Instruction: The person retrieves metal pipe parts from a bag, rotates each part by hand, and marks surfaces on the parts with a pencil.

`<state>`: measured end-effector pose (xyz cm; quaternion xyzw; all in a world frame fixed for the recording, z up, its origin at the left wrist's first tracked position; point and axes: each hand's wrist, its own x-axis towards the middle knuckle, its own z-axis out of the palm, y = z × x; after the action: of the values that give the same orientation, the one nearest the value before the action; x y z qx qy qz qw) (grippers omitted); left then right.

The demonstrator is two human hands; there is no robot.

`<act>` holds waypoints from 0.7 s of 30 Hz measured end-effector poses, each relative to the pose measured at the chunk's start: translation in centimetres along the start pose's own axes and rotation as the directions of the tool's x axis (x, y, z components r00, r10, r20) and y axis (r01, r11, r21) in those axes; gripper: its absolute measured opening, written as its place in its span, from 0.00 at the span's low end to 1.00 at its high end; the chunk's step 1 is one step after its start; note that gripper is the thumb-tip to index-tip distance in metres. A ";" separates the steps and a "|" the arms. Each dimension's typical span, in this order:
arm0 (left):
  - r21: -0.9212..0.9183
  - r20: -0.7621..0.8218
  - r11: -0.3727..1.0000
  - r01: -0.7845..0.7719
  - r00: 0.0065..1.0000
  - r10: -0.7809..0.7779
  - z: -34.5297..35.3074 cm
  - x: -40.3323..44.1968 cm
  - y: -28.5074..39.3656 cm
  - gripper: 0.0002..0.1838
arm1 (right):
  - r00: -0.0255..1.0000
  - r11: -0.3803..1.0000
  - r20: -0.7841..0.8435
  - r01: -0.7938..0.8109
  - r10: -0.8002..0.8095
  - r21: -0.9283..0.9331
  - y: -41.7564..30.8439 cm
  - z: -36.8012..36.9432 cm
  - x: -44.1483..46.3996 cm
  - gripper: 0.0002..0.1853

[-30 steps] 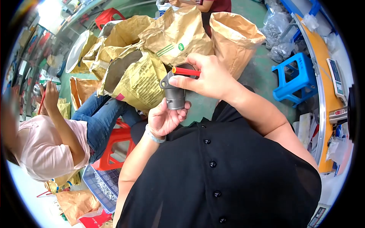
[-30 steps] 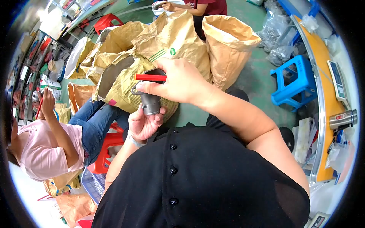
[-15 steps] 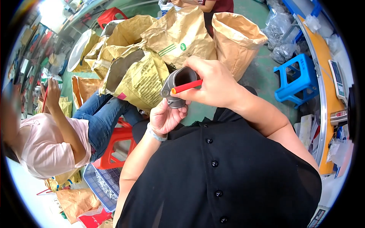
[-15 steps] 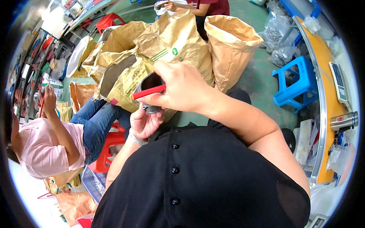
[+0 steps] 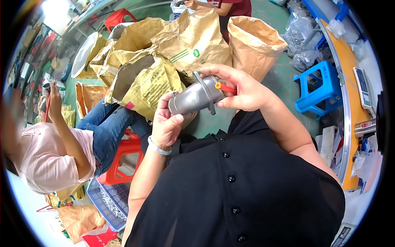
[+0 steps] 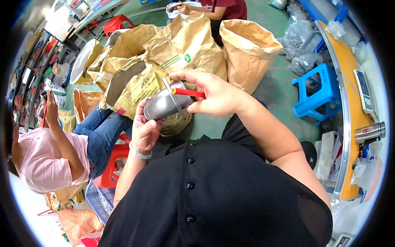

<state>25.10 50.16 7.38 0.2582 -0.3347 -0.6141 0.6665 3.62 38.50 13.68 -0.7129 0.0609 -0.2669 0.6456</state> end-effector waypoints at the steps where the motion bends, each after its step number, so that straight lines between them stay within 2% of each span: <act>1: 0.026 0.002 1.000 -0.014 1.000 0.014 0.3 0.0 0.2 0.34 | 1.000 1.000 0.005 0.013 -0.013 -0.026 0.1 -0.2 0.0 0.38; 3: 0.078 0.006 0.996 -0.042 0.999 0.042 0.8 0.0 0.6 0.35 | 0.999 0.996 0.015 0.038 -0.037 -0.078 0.4 -0.5 0.0 0.38; 6: 0.078 -0.022 0.996 -0.037 0.999 0.039 1.0 0.0 0.6 0.35 | 0.999 1.000 -0.037 -0.027 0.027 -0.003 0.4 -0.3 -0.1 0.39; 9: 0.093 -0.038 0.995 -0.028 0.999 0.032 0.6 -0.1 0.4 0.35 | 0.998 0.998 -0.027 -0.050 0.050 -0.026 0.2 -0.5 -0.1 0.38; 12: 0.079 -0.049 0.997 0.001 0.999 0.002 1.0 -0.3 0.6 0.34 | 0.992 0.968 -0.012 -0.123 0.129 0.217 0.9 -0.6 -0.2 0.38; 13: 0.070 -0.050 0.997 0.014 0.999 -0.010 1.3 -0.4 0.7 0.34 | 0.992 0.967 -0.002 -0.119 0.123 0.224 1.2 -0.8 -0.1 0.38; 16: 0.022 -0.042 0.996 0.084 0.996 -0.083 2.2 -0.6 1.2 0.34 | 0.990 0.955 0.045 -0.144 0.137 0.258 1.8 -1.5 0.0 0.39; 19: 0.079 0.067 0.966 0.246 0.966 -0.251 2.7 -0.4 2.2 0.36 | 0.972 0.926 0.124 -0.227 0.197 0.302 2.5 -2.5 0.3 0.40; 20: 0.103 0.127 0.963 0.251 0.956 -0.263 3.0 -0.4 2.4 0.36 | 0.967 0.919 0.150 -0.243 0.206 0.310 2.7 -2.9 0.4 0.40; 21: 0.011 0.142 0.952 0.306 0.942 -0.304 3.1 -0.3 2.7 0.36 | 0.961 0.912 0.176 -0.259 0.212 0.319 2.9 -3.2 0.6 0.40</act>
<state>24.45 50.92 11.33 0.2585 -0.3339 -0.7286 0.5393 3.39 34.93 11.16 -0.5952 0.0552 -0.1436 0.7887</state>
